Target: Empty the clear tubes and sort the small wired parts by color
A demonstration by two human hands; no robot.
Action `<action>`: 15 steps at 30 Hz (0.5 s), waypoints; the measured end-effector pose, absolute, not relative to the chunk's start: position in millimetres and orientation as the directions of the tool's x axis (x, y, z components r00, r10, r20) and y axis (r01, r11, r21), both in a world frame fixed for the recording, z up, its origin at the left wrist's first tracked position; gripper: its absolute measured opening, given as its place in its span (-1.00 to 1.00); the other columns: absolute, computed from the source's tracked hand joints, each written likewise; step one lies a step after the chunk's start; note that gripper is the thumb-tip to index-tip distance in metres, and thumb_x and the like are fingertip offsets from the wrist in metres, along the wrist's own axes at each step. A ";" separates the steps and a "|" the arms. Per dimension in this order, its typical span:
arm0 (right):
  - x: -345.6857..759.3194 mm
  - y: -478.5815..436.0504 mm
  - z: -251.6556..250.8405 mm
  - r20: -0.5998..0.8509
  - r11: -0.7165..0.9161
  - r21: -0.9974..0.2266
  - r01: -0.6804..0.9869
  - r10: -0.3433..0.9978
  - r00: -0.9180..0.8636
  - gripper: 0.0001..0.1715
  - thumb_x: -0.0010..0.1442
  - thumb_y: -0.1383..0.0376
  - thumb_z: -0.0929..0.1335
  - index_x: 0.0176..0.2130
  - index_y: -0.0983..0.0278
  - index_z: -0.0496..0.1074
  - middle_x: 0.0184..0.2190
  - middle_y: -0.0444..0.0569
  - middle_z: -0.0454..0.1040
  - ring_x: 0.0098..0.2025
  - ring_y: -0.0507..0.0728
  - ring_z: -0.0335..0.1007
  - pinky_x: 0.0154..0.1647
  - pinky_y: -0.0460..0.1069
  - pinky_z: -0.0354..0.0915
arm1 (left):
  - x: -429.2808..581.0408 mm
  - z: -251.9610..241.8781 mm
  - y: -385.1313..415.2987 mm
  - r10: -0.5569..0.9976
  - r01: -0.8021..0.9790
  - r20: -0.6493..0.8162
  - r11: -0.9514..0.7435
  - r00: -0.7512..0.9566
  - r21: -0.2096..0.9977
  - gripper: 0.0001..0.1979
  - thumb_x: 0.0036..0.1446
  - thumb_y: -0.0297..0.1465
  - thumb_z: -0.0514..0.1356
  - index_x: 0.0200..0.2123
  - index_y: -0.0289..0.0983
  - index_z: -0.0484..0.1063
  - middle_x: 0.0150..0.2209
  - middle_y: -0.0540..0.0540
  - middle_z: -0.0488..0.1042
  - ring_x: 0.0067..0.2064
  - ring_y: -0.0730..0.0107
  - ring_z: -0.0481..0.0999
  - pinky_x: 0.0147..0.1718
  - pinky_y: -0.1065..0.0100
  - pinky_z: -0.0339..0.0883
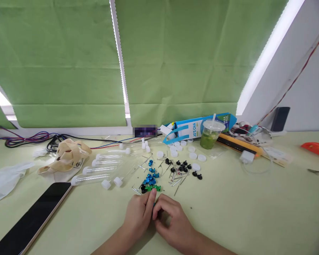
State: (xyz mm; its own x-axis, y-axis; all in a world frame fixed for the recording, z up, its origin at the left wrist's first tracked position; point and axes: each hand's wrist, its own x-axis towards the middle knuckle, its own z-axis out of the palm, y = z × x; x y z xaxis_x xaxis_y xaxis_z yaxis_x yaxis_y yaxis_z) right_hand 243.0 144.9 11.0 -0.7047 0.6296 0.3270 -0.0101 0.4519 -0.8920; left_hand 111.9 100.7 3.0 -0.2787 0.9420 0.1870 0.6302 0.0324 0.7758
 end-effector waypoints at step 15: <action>245.2 154.1 11.5 -0.155 -0.575 -0.792 -0.207 0.517 -0.842 -0.68 -0.24 0.50 0.45 -0.42 0.35 0.31 -0.47 -0.11 0.41 -0.45 0.06 0.42 -0.53 -0.14 0.17 | 111.7 2.9 94.7 0.947 0.481 0.238 -0.108 -0.218 0.870 -0.69 0.22 -0.20 -0.11 -0.49 -0.22 0.18 -0.69 0.08 0.29 -0.68 0.49 0.32 -0.67 0.51 0.17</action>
State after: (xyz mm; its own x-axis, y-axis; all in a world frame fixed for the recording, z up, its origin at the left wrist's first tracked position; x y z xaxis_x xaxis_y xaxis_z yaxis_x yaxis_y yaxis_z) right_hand 245.2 154.1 11.5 -0.8420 0.5167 -0.1548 -0.2072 -0.5749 -0.7916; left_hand 111.7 94.7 2.9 -0.2177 0.9465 0.2380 0.4814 -0.1080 0.8698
